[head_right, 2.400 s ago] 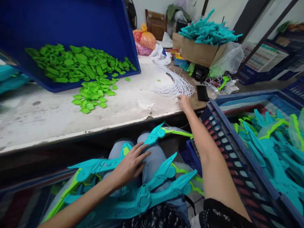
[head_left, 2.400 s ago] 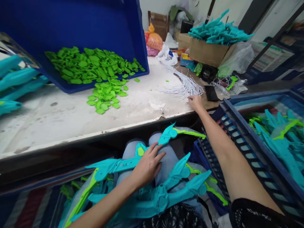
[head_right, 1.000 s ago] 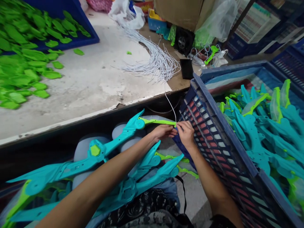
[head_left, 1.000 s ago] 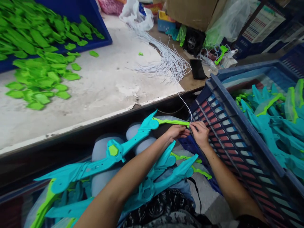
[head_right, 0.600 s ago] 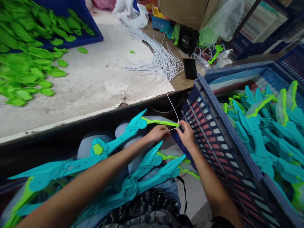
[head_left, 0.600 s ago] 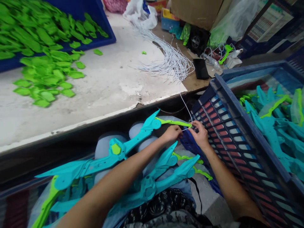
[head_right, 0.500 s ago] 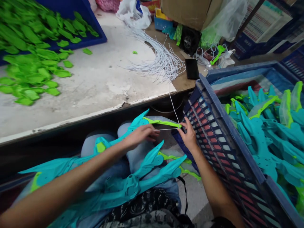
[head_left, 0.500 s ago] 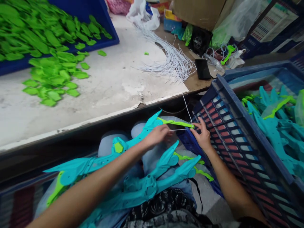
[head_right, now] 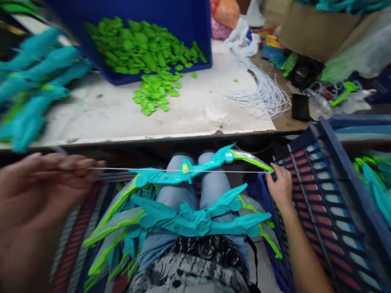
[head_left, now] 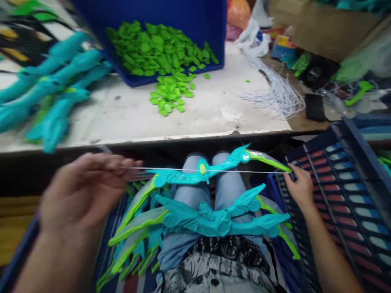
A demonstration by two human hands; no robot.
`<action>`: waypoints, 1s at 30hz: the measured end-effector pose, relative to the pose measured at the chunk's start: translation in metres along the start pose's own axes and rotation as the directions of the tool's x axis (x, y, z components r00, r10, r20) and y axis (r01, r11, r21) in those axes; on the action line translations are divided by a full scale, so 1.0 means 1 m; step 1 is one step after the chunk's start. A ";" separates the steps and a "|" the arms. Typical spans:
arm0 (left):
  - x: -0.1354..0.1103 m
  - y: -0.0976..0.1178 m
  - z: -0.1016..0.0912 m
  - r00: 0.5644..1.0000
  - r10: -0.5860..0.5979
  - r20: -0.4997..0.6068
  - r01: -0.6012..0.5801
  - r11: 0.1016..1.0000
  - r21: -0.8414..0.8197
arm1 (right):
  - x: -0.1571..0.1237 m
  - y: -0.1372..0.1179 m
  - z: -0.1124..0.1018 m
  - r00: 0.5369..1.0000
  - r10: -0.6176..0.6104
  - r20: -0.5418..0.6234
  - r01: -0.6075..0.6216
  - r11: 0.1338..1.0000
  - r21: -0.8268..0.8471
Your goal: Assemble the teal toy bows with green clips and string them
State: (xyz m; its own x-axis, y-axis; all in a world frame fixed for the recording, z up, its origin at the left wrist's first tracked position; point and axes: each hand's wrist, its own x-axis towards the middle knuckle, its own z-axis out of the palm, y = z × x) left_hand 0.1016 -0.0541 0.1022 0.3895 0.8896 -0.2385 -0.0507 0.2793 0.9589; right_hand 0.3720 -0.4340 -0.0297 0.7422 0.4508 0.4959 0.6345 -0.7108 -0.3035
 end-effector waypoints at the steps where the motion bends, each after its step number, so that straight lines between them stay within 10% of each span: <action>1: -0.009 -0.002 0.004 1.000 0.017 0.001 -0.017 0.999 -0.030 | 0.010 -0.016 0.000 0.998 -0.053 -0.033 0.053 0.999 -0.001; 5: -0.027 -0.015 0.012 0.995 -0.022 0.094 0.030 0.996 -0.085 | 0.036 -0.122 0.025 0.903 -0.429 0.038 0.402 0.871 0.282; 9: -0.030 -0.028 0.011 0.969 -0.074 0.235 0.095 0.992 -0.079 | 0.032 -0.229 0.081 0.482 -0.823 0.302 0.686 0.568 0.453; 12: -0.032 -0.034 0.012 0.939 -0.143 0.313 0.178 0.980 -0.086 | 0.030 -0.267 0.111 0.312 -0.811 0.495 0.737 0.535 0.413; 18: -0.027 -0.041 0.010 0.943 -0.105 0.315 0.201 0.935 -0.291 | 0.056 -0.262 0.128 0.334 -0.720 0.609 0.695 0.624 0.357; 23: -0.013 -0.052 -0.017 1.000 0.015 0.007 -0.013 0.973 -0.230 | 0.085 -0.241 0.147 0.328 -0.716 0.616 0.592 0.664 0.457; 30: 0.047 -0.049 -0.066 0.943 0.151 -0.298 -0.148 0.989 0.033 | 0.099 -0.225 0.167 0.345 -0.711 0.613 0.415 0.701 0.579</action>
State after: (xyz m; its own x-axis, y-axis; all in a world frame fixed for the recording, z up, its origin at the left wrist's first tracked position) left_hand 0.0614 -0.0020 0.0335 0.0852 0.9883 -0.1264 -0.0777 0.1330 0.9881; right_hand 0.3383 -0.1395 -0.0483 -0.0625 0.9917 -0.1120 0.8782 0.0013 -0.4784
